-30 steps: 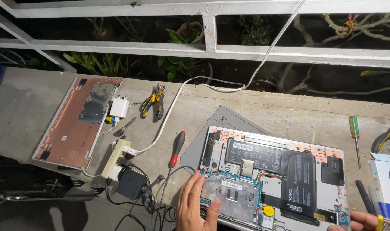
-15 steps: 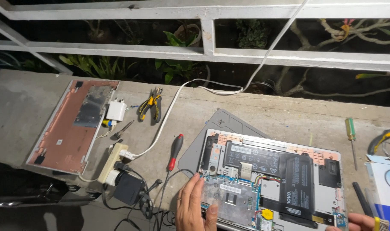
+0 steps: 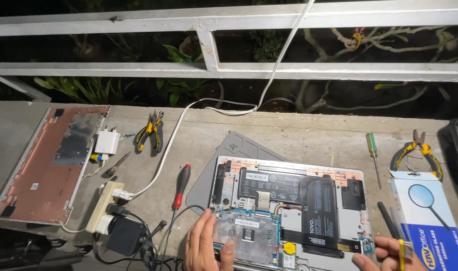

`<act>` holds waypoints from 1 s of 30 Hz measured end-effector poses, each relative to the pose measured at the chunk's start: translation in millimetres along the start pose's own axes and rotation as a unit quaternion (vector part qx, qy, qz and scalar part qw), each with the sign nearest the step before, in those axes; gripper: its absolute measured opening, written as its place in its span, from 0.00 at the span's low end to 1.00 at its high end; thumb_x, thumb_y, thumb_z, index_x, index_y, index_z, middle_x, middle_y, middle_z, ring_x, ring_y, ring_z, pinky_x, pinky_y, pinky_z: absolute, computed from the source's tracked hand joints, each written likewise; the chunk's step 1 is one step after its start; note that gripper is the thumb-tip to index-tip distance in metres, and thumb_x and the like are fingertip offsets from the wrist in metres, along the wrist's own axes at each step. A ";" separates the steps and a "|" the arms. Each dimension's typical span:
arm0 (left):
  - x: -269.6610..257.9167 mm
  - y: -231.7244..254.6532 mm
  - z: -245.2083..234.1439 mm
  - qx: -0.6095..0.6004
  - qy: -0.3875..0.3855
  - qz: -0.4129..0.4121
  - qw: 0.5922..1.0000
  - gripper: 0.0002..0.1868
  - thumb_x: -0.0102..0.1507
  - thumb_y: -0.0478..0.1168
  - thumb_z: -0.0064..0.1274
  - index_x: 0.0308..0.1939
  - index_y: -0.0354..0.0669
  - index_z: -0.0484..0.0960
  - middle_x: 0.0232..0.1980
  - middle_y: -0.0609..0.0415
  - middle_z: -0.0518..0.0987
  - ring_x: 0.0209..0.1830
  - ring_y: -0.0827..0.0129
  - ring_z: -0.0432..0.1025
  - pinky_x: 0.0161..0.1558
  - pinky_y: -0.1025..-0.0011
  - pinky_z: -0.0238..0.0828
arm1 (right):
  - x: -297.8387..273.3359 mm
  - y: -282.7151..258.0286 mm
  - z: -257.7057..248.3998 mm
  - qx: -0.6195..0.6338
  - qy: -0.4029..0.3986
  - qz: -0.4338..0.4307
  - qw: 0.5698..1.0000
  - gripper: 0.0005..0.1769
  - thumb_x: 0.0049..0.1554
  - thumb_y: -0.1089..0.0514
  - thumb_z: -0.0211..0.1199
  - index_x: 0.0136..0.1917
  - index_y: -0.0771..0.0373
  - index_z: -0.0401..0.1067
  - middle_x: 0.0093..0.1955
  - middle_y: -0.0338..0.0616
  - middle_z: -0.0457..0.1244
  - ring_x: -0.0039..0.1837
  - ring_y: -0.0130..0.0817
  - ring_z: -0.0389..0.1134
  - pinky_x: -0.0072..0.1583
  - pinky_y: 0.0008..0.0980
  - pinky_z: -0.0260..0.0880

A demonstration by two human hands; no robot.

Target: The person works on the internal components of a disassembled laptop placed on a concrete ledge. They use a multimeter to test electrical connections on the motherboard and a yellow plastic spudger to pry and adjust components near the battery.

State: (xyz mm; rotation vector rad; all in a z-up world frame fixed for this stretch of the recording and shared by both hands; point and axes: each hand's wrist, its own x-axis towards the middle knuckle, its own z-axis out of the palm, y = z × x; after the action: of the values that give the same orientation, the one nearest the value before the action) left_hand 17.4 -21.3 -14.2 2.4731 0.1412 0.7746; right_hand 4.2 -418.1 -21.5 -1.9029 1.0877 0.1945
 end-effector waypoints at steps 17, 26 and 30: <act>-10.0 -18.8 12.9 0.019 -0.020 0.011 1.000 0.38 0.75 0.68 0.37 0.74 0.48 0.85 0.77 0.56 0.84 0.72 0.55 0.82 0.63 0.58 0.82 | -46.6 -10.0 7.7 0.023 0.106 -0.121 0.987 0.32 0.48 0.65 0.91 0.67 0.67 0.89 0.27 0.55 0.69 0.37 0.31 0.68 0.56 0.30 0.70; -16.7 -29.7 15.7 0.032 -0.045 -0.002 0.998 0.36 0.74 0.66 0.42 0.74 0.49 0.85 0.78 0.56 0.84 0.74 0.55 0.80 0.63 0.56 0.81 | -55.4 -14.9 8.7 0.007 0.131 -0.131 0.983 0.26 0.52 0.59 0.88 0.65 0.60 0.91 0.36 0.44 0.70 0.37 0.30 0.61 0.51 0.29 0.67; -19.6 -52.6 15.3 0.072 -0.088 0.033 0.993 0.35 0.69 0.59 0.53 0.78 0.50 0.82 0.82 0.59 0.81 0.76 0.60 0.79 0.68 0.57 0.78 | -85.3 -42.8 -0.1 -0.075 0.164 -0.238 0.954 0.17 0.73 0.47 0.62 0.58 0.45 0.91 0.52 0.28 0.77 0.45 0.32 0.71 0.50 0.31 0.63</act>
State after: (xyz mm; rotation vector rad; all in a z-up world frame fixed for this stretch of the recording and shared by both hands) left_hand 12.7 11.4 -62.1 2.6816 0.0512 0.5870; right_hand -14.8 -357.8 50.0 -2.3304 0.8022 -0.3308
